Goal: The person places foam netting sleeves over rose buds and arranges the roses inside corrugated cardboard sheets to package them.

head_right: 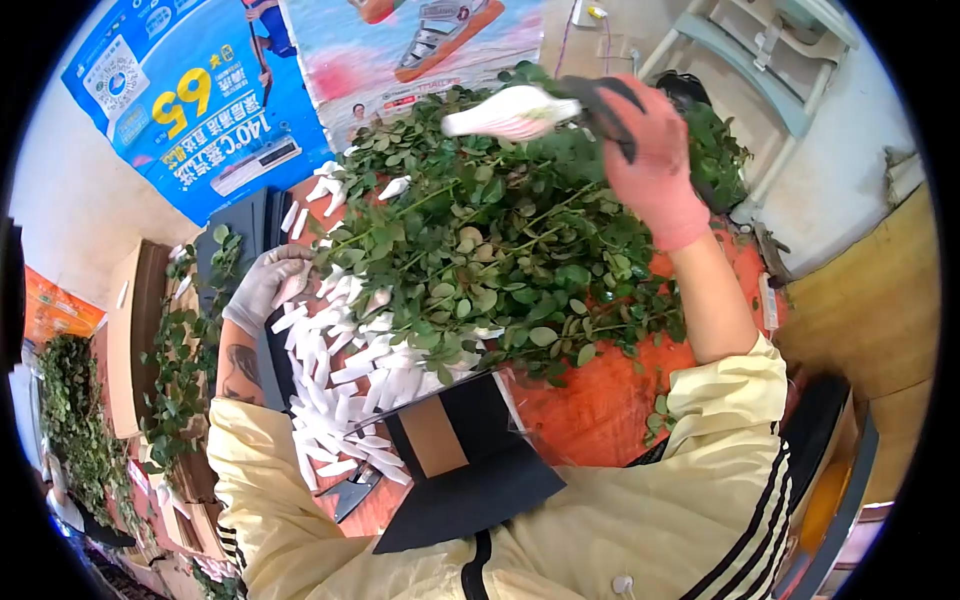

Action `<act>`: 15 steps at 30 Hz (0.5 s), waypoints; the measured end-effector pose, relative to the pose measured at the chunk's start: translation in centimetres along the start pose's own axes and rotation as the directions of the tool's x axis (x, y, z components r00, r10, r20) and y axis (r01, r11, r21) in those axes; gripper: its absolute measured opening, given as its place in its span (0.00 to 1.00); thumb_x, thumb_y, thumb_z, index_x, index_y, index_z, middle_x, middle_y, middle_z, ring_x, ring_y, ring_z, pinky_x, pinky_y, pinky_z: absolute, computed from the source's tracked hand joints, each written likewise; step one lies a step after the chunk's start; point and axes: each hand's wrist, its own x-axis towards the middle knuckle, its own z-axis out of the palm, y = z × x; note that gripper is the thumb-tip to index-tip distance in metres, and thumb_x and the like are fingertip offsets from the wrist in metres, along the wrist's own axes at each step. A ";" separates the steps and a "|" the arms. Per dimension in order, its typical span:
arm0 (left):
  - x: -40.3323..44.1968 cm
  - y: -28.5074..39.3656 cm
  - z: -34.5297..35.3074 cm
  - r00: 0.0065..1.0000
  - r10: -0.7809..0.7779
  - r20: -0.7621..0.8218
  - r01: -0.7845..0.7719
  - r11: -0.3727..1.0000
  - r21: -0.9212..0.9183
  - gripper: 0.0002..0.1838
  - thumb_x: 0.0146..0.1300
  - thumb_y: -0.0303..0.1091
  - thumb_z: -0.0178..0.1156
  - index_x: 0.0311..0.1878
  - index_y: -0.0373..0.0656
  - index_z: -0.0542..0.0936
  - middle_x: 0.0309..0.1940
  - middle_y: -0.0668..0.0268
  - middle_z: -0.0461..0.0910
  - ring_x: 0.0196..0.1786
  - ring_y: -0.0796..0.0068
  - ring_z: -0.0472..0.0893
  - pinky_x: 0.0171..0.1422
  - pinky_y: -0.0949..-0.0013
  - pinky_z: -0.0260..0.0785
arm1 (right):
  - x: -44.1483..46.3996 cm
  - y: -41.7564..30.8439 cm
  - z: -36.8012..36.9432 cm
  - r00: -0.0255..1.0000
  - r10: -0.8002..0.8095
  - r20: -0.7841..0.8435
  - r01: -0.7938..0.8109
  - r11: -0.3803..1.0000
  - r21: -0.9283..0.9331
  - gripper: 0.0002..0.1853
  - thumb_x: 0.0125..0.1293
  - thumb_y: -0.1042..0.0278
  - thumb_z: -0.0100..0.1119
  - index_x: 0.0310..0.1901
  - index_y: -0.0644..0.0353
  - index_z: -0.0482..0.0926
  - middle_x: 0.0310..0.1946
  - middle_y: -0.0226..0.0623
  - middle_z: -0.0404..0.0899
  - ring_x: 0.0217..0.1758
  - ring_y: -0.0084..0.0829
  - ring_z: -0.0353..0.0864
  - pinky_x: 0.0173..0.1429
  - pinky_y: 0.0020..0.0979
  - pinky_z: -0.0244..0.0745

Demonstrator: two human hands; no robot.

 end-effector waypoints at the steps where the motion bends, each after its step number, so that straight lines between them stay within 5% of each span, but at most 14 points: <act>1: -0.4 0.8 0.2 0.999 -0.008 0.052 0.008 1.000 0.005 0.13 0.63 0.28 0.53 0.49 0.32 0.73 0.34 0.58 0.80 0.30 0.71 0.80 0.30 0.76 0.73 | 0.4 -1.5 1.0 0.996 -0.086 -0.030 0.087 0.995 0.053 0.20 0.46 0.79 0.56 0.45 0.56 0.77 0.48 0.46 0.74 0.49 0.49 0.74 0.53 0.43 0.71; 4: -1.5 1.9 1.3 0.990 0.012 0.139 -0.016 0.999 0.029 0.15 0.64 0.29 0.53 0.52 0.31 0.74 0.40 0.61 0.80 0.39 0.74 0.80 0.47 0.72 0.74 | 3.0 -8.4 3.4 0.922 -0.348 0.172 0.327 0.935 0.140 0.12 0.49 0.74 0.54 0.36 0.48 0.78 0.40 0.34 0.75 0.37 0.34 0.76 0.41 0.33 0.73; 6: -1.6 1.1 1.9 0.984 0.063 0.165 -0.068 0.998 0.020 0.18 0.62 0.32 0.57 0.52 0.31 0.73 0.41 0.61 0.79 0.42 0.74 0.79 0.50 0.73 0.73 | 2.0 -12.4 6.5 0.828 -0.485 0.280 0.461 0.875 0.150 0.09 0.57 0.71 0.49 0.34 0.43 0.76 0.37 0.25 0.72 0.32 0.22 0.73 0.35 0.23 0.70; 7: -1.9 0.8 2.1 0.987 0.061 0.148 -0.063 0.998 0.012 0.19 0.62 0.33 0.57 0.52 0.30 0.73 0.41 0.62 0.79 0.42 0.74 0.79 0.50 0.74 0.72 | 0.7 -13.9 8.5 0.838 -0.475 0.270 0.458 0.880 0.127 0.09 0.57 0.71 0.49 0.34 0.43 0.76 0.37 0.25 0.72 0.32 0.22 0.73 0.35 0.23 0.70; 10: -2.5 -1.0 2.9 0.996 0.068 0.063 -0.065 0.997 -0.052 0.15 0.60 0.31 0.58 0.49 0.34 0.76 0.39 0.65 0.81 0.39 0.77 0.80 0.47 0.74 0.74 | -4.0 -16.7 16.1 0.661 -0.560 0.500 0.476 0.828 0.298 0.18 0.58 0.57 0.42 0.51 0.34 0.71 0.60 0.38 0.66 0.58 0.42 0.64 0.61 0.42 0.58; 15: -3.9 -3.4 3.3 1.000 0.014 -0.009 -0.016 0.980 -0.198 0.19 0.57 0.32 0.57 0.51 0.34 0.71 0.39 0.62 0.79 0.37 0.73 0.80 0.40 0.71 0.75 | -5.8 -16.5 19.0 0.693 -0.436 0.574 0.421 0.891 0.168 0.26 0.56 0.53 0.50 0.56 0.53 0.69 0.59 0.42 0.66 0.62 0.45 0.61 0.66 0.45 0.54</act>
